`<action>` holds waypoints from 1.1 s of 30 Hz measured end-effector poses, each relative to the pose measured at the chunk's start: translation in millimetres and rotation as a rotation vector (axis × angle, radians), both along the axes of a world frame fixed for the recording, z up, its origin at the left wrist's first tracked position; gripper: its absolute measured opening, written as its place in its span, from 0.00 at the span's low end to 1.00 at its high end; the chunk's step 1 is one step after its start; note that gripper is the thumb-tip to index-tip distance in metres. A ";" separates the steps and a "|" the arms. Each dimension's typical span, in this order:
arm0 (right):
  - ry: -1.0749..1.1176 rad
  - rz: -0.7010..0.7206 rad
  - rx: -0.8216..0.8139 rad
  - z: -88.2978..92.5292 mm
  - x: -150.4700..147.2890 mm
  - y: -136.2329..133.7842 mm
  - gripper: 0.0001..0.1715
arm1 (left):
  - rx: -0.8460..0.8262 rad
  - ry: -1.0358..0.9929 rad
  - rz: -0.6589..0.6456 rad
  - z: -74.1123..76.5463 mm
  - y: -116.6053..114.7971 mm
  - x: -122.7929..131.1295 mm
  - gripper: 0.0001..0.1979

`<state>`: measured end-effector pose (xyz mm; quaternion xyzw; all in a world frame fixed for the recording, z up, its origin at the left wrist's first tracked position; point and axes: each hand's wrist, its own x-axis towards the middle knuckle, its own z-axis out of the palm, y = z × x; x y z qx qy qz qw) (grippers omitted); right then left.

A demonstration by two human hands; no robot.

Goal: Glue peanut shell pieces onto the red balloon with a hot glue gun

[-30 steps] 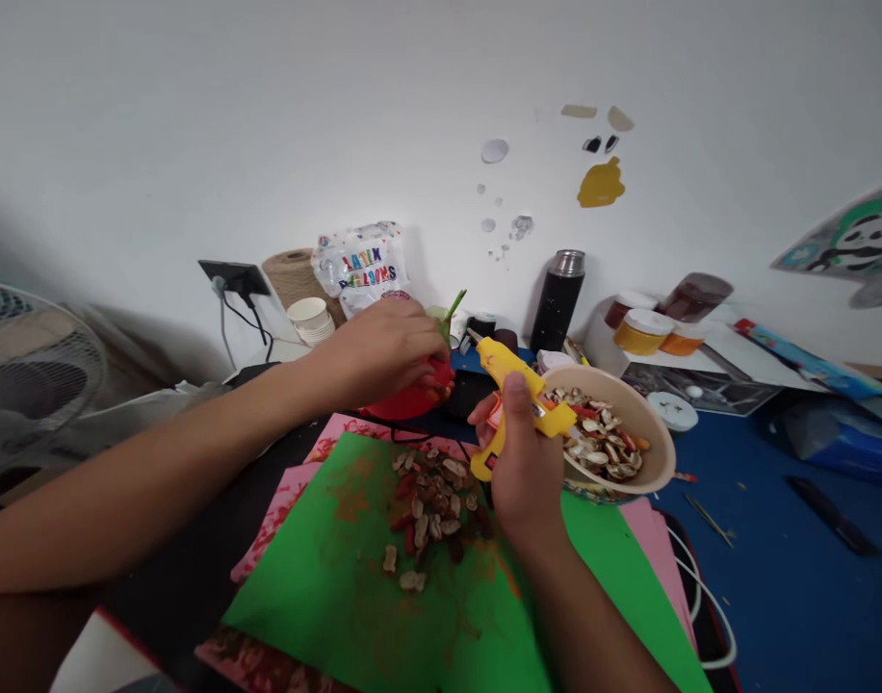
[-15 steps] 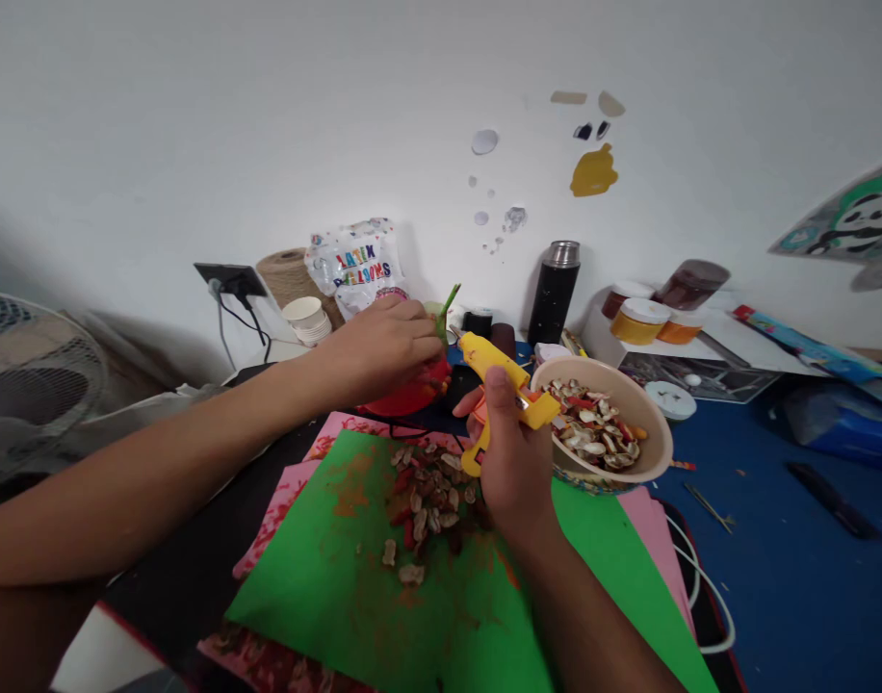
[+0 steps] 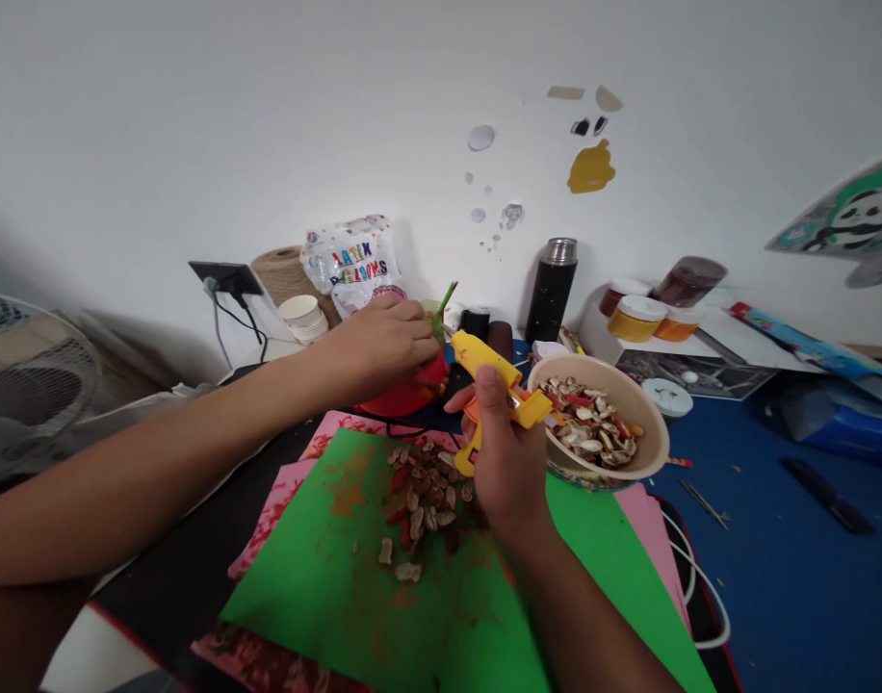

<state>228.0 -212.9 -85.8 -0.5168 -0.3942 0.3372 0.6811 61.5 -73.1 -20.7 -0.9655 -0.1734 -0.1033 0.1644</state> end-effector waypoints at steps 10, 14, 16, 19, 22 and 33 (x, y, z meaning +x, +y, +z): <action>-0.008 0.008 0.043 2.0 -3.2 -0.9 0.36 | 0.056 0.148 0.058 3.7 -2.6 3.2 0.08; -0.008 0.022 0.045 3.9 -3.5 -0.8 0.36 | 0.048 0.197 0.070 8.5 -4.1 2.9 0.07; -0.006 0.026 0.036 4.5 -3.4 -0.9 0.36 | 0.045 0.216 0.069 10.0 -3.8 2.2 0.07; -0.002 0.031 0.028 4.6 -3.7 -1.4 0.36 | 0.069 0.250 0.085 11.3 -3.5 1.8 0.07; 0.002 0.040 0.025 4.0 -4.6 -1.7 0.36 | 0.045 0.208 0.098 11.6 -4.4 2.9 0.09; -0.011 0.029 0.020 0.7 -3.0 -2.1 0.37 | 0.045 0.113 0.130 2.2 1.9 -5.0 0.12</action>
